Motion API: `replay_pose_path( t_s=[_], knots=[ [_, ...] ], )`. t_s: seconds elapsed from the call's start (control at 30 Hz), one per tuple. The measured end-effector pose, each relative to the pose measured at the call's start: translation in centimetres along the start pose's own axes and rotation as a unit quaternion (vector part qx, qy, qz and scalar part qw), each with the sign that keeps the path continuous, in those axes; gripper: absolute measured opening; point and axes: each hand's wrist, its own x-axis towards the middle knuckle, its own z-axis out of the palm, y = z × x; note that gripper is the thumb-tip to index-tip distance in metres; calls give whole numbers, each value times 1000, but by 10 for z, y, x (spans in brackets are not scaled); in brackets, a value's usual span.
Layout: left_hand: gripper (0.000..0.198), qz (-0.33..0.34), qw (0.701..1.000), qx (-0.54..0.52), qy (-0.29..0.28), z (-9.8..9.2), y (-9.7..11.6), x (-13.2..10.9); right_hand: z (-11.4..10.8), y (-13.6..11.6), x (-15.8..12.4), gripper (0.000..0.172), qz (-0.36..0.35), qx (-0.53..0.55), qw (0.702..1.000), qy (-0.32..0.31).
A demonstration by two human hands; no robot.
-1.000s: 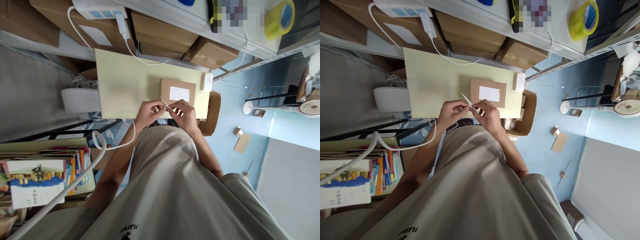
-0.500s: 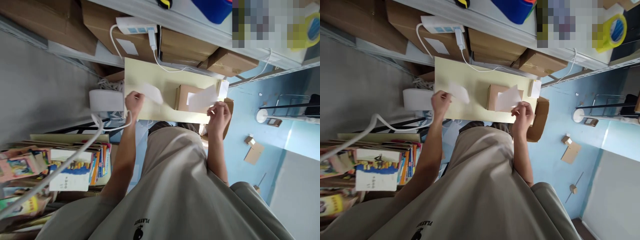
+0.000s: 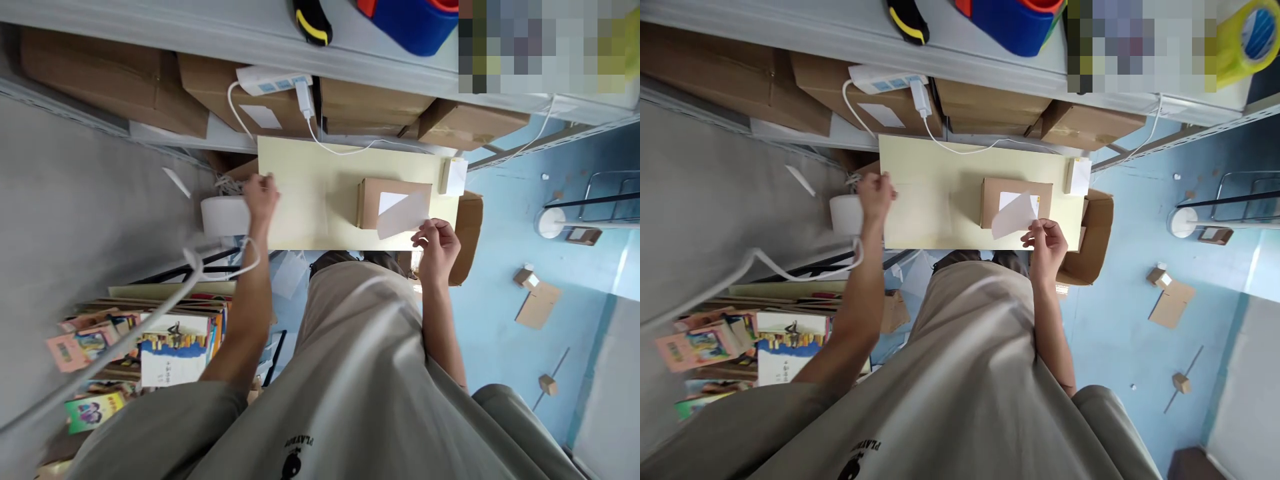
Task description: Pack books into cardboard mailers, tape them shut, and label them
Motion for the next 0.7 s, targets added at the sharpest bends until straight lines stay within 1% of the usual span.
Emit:
replay_pose_path(
  t_s=[0.03, 0.07, 0.1, 0.13, 0.17, 0.2, 0.27, 0.3, 0.33, 0.4, 0.47, 0.5, 0.53, 0.57, 0.6, 0.63, 0.7],
  knots=[
    [38, -36, 997, -69, -17, 25, 15, -26, -2, 2, 2, 34, -17, -13, 1000, 4],
    [37, -41, 986, -147, -61, 47, 32, -54, -4, 3, 3, 32, -41, -31, 999, 9],
    [38, -31, 967, -220, -120, 66, 50, -82, -6, 4, 5, 30, -72, -55, 996, 12],
    [41, -15, 941, -282, -184, 81, 67, -110, -7, 6, 6, 28, -111, -86, 990, 9],
    [47, 2, 915, -329, -233, 92, 85, -136, -8, 8, 7, 25, -153, -122, 981, -2],
    [51, 15, 895, -364, -257, 99, 101, -159, -8, 10, 8, 22, -198, -160, 967, -23],
    [54, 10, 873, -411, -262, 106, 126, -194, -8, 16, 9, 17, -277, -232, 928, -89],
    [55, 3, 871, -421, -254, 108, 135, -205, -7, 19, 9, 16, -305, -265, 906, -125],
    [56, -6, 873, -424, -240, 110, 141, -212, -7, 23, 9, 16, -323, -294, 885, -158],
    [56, -22, 886, -416, -204, 117, 146, -218, -7, 32, 9, 19, -328, -345, 853, -212],
    [54, -35, 899, -404, -167, 128, 144, -217, -10, 39, 12, 21, -306, -371, 837, -262],
    [52, -40, 903, -400, -152, 134, 142, -216, -14, 41, 14, 20, -289, -367, 836, -287],
    [50, -45, 907, -395, -141, 139, 140, -215, -19, 44, 19, 20, -270, -351, 842, -308],
    [49, -50, 911, -388, -132, 143, 138, -214, -25, 45, 24, 20, -249, -324, 856, -317],
    [49, -56, 915, -380, -126, 146, 135, -214, -33, 47, 32, 22, -226, -291, 877, -309],
    [49, -62, 919, -371, -121, 148, 134, -214, -41, 49, 42, 24, -199, -257, 903, -282],
    [49, -74, 923, -359, -115, 149, 131, -215, -57, 54, 65, 30, -135, -202, 949, -201]
  ],
)
